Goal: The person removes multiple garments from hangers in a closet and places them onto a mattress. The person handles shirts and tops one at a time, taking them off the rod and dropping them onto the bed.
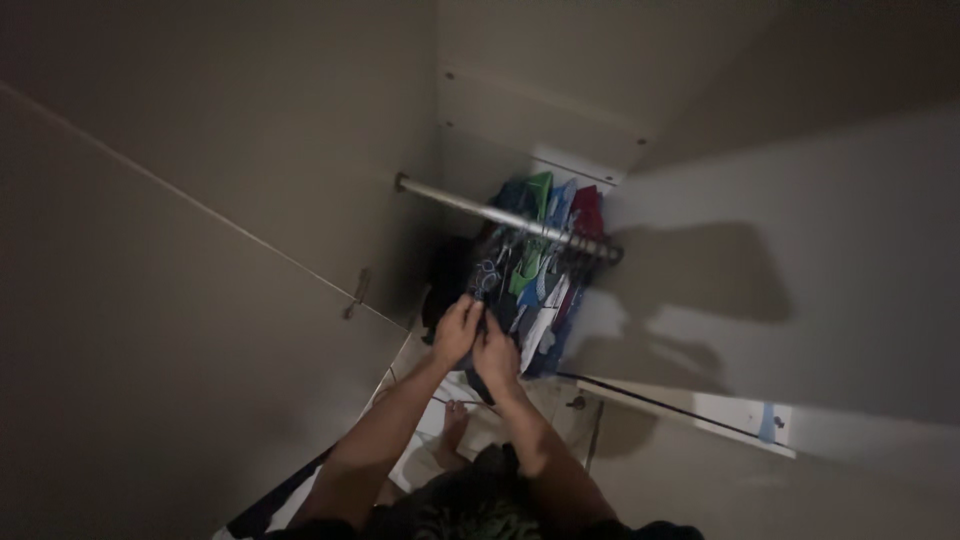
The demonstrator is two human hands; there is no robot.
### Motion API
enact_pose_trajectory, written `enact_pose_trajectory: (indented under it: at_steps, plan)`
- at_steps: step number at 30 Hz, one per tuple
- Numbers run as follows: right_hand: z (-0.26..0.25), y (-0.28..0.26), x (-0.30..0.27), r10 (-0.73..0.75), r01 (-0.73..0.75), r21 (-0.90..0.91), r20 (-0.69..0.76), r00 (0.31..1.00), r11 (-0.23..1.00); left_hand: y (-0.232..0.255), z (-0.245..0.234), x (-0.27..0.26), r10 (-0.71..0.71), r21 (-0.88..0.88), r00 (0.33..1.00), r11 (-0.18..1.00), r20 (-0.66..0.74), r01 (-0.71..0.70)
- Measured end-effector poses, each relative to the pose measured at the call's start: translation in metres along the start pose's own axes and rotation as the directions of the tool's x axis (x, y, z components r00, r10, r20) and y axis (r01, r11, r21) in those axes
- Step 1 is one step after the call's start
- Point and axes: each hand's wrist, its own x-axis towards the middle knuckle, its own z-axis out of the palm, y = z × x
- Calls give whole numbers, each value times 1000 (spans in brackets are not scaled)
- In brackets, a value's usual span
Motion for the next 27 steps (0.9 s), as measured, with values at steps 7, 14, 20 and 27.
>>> enact_pose_trajectory:
  at_steps: [7,14,20,27]
  plan:
    - [-21,-11,3,27,-25,19,-151,988,1000,28,-10,0,-85,-113,996,990,7,86]
    - [-40,-41,15,-51,46,-270,-10,999,962,44,-30,5,-29,-139,1000,990,-2,29]
    - [-7,-29,16,-48,32,-114,-142,989,993,59,-51,0,-132,-103,988,985,82,141]
    - [-5,-30,-8,-154,141,-63,-320,935,988,50,-59,-5,-26,0,1000,1000,-7,26]
